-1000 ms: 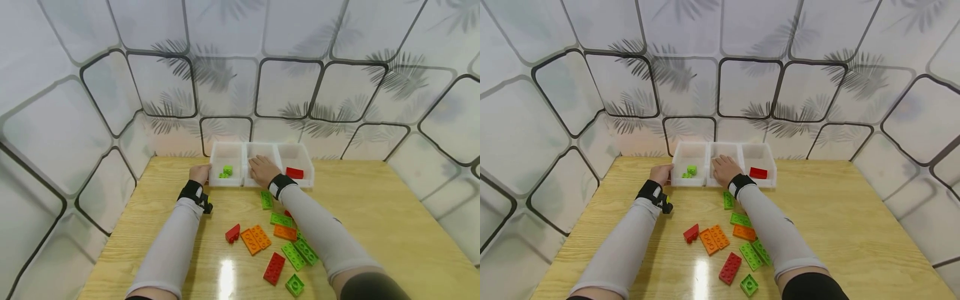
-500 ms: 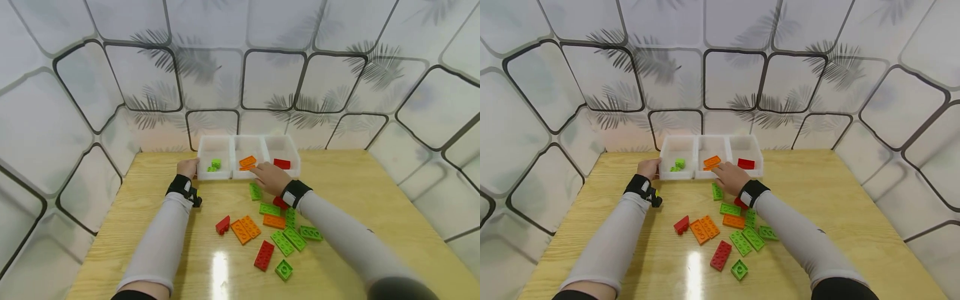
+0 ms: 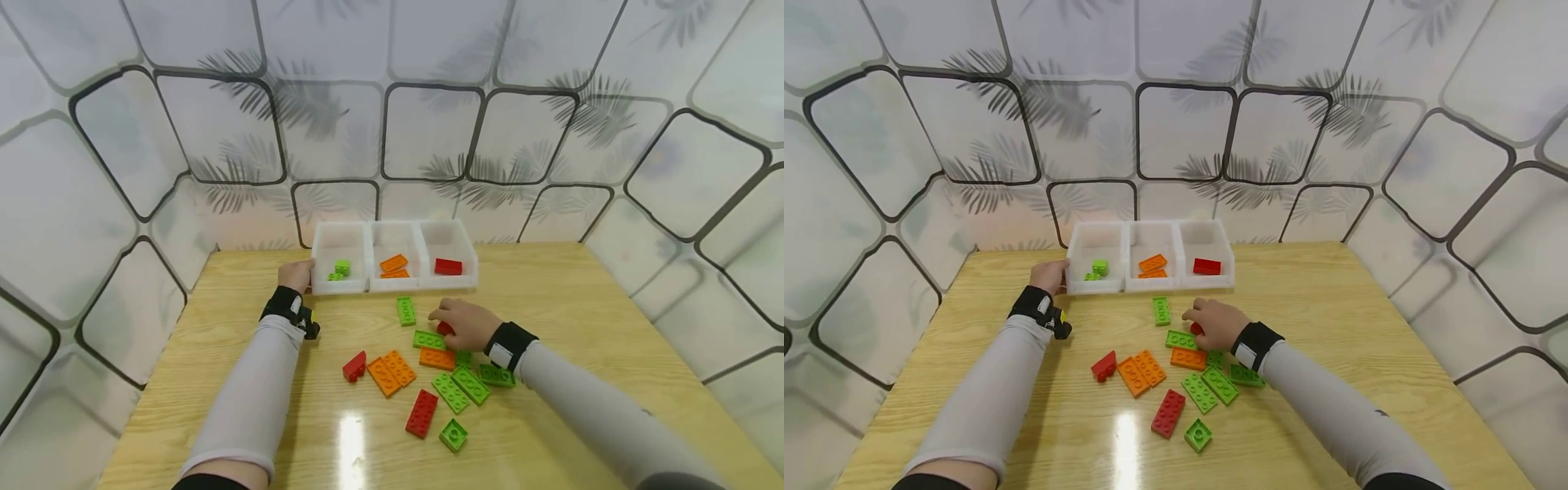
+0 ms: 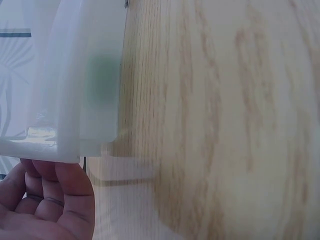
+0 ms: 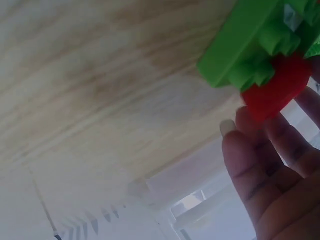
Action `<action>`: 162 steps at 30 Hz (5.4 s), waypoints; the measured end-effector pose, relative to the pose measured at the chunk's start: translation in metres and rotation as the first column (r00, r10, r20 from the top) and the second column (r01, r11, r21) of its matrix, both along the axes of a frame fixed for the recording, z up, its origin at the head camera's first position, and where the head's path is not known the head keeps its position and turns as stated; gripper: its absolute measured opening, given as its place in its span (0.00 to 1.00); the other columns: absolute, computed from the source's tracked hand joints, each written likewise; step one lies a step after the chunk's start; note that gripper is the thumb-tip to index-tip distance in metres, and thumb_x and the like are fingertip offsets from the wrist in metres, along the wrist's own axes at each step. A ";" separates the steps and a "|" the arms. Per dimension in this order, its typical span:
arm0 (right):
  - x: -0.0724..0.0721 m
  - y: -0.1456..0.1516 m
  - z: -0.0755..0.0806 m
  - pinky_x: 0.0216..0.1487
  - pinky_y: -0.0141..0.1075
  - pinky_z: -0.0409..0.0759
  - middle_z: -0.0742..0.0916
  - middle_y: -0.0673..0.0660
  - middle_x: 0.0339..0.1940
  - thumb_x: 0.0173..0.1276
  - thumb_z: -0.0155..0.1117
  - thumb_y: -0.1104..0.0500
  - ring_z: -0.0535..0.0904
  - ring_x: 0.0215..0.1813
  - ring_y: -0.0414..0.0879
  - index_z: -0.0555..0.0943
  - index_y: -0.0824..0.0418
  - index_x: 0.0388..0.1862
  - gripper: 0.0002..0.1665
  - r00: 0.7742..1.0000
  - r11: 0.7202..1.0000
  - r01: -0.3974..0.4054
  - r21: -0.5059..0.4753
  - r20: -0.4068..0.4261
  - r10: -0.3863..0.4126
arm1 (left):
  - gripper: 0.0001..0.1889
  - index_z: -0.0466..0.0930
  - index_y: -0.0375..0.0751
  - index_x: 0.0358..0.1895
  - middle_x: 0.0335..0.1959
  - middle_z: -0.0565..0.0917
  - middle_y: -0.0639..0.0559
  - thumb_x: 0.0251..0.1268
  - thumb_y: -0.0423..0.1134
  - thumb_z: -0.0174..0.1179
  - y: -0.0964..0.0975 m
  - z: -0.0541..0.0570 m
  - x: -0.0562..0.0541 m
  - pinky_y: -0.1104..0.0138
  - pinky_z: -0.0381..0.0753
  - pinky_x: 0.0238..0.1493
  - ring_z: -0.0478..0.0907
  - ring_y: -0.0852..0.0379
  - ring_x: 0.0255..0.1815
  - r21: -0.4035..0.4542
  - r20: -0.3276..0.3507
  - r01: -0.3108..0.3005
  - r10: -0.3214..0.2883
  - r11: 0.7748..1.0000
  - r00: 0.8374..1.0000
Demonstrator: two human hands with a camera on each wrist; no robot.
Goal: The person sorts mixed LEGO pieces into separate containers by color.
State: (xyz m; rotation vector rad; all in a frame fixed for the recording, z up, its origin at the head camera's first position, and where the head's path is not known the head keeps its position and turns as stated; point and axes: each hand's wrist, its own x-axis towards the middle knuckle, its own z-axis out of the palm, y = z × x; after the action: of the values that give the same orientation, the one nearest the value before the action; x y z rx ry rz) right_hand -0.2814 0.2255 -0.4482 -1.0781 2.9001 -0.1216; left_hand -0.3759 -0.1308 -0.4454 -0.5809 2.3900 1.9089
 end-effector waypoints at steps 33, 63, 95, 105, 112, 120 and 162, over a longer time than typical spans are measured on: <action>-0.014 0.009 -0.006 0.19 0.29 0.54 0.62 0.43 0.13 0.67 0.66 0.48 0.59 0.15 0.36 0.65 0.48 0.12 0.27 0.977 0.996 0.040 -0.079 -0.204 -0.056 | 0.24 0.77 0.33 0.63 0.55 0.81 0.32 0.74 0.46 0.51 0.001 0.001 0.004 0.69 0.80 0.28 0.83 0.50 0.36 -0.008 -0.011 -0.001 0.001 1.000 1.000; -0.156 -0.001 -0.020 0.65 0.52 0.67 0.82 0.69 0.54 0.75 0.46 0.63 0.74 0.59 0.62 0.76 0.70 0.62 0.22 0.913 0.974 0.213 -0.080 -0.339 -0.227 | 0.23 0.77 0.35 0.63 0.53 0.82 0.33 0.74 0.47 0.52 0.001 -0.002 0.005 0.67 0.79 0.34 0.82 0.46 0.43 0.029 -0.010 -0.016 0.016 0.999 1.000; -0.119 0.005 -0.009 0.75 0.51 0.58 0.70 0.71 0.72 0.73 0.49 0.64 0.64 0.73 0.65 0.62 0.75 0.72 0.31 0.966 0.969 0.223 -0.105 -0.108 -0.234 | 0.24 0.77 0.35 0.63 0.55 0.82 0.34 0.73 0.48 0.52 0.004 -0.001 0.005 0.69 0.79 0.31 0.83 0.48 0.42 -0.007 0.021 -0.001 0.001 1.000 1.000; -0.094 0.004 0.005 0.70 0.51 0.67 0.78 0.68 0.64 0.68 0.60 0.63 0.72 0.65 0.63 0.68 0.71 0.70 0.32 0.954 0.987 0.128 -0.100 -0.260 -0.150 | 0.25 0.76 0.35 0.64 0.58 0.81 0.35 0.74 0.48 0.51 0.000 0.002 0.002 0.67 0.80 0.35 0.83 0.47 0.44 -0.020 0.007 0.001 0.000 1.000 1.000; -0.057 -0.016 0.012 0.47 0.43 0.81 0.85 0.60 0.45 0.69 0.64 0.58 0.80 0.43 0.52 0.77 0.64 0.57 0.20 0.958 0.997 0.027 -0.077 -0.282 -0.048 | 0.24 0.76 0.34 0.64 0.56 0.81 0.34 0.74 0.47 0.51 0.000 0.003 0.002 0.68 0.78 0.31 0.80 0.52 0.36 -0.011 0.006 0.000 0.000 1.000 1.000; -0.036 -0.051 0.002 0.30 0.38 0.78 0.88 0.55 0.35 0.74 0.58 0.45 0.82 0.31 0.46 0.74 0.52 0.69 0.28 0.991 0.998 -0.030 0.056 -0.126 0.037 | 0.24 0.76 0.34 0.64 0.57 0.81 0.34 0.74 0.47 0.50 -0.001 -0.002 0.000 0.72 0.76 0.26 0.81 0.54 0.35 -0.019 -0.013 -0.011 0.011 1.000 1.000; -0.052 -0.111 0.003 0.20 0.30 0.63 0.73 0.45 0.13 0.72 0.58 0.48 0.67 0.16 0.38 0.78 0.50 0.19 0.19 0.986 0.989 -0.127 0.071 -0.098 0.133 | 0.24 0.75 0.36 0.65 0.59 0.80 0.36 0.74 0.47 0.51 -0.005 -0.006 0.000 0.61 0.80 0.45 0.81 0.41 0.54 0.067 -0.011 0.000 0.001 0.998 1.000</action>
State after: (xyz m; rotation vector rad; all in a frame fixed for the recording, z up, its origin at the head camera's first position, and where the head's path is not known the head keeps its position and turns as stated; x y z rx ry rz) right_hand -0.3336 0.1148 -0.4456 -1.2949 2.8878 0.0337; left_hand -0.3760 -0.1363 -0.4512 -0.5685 2.3222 1.9891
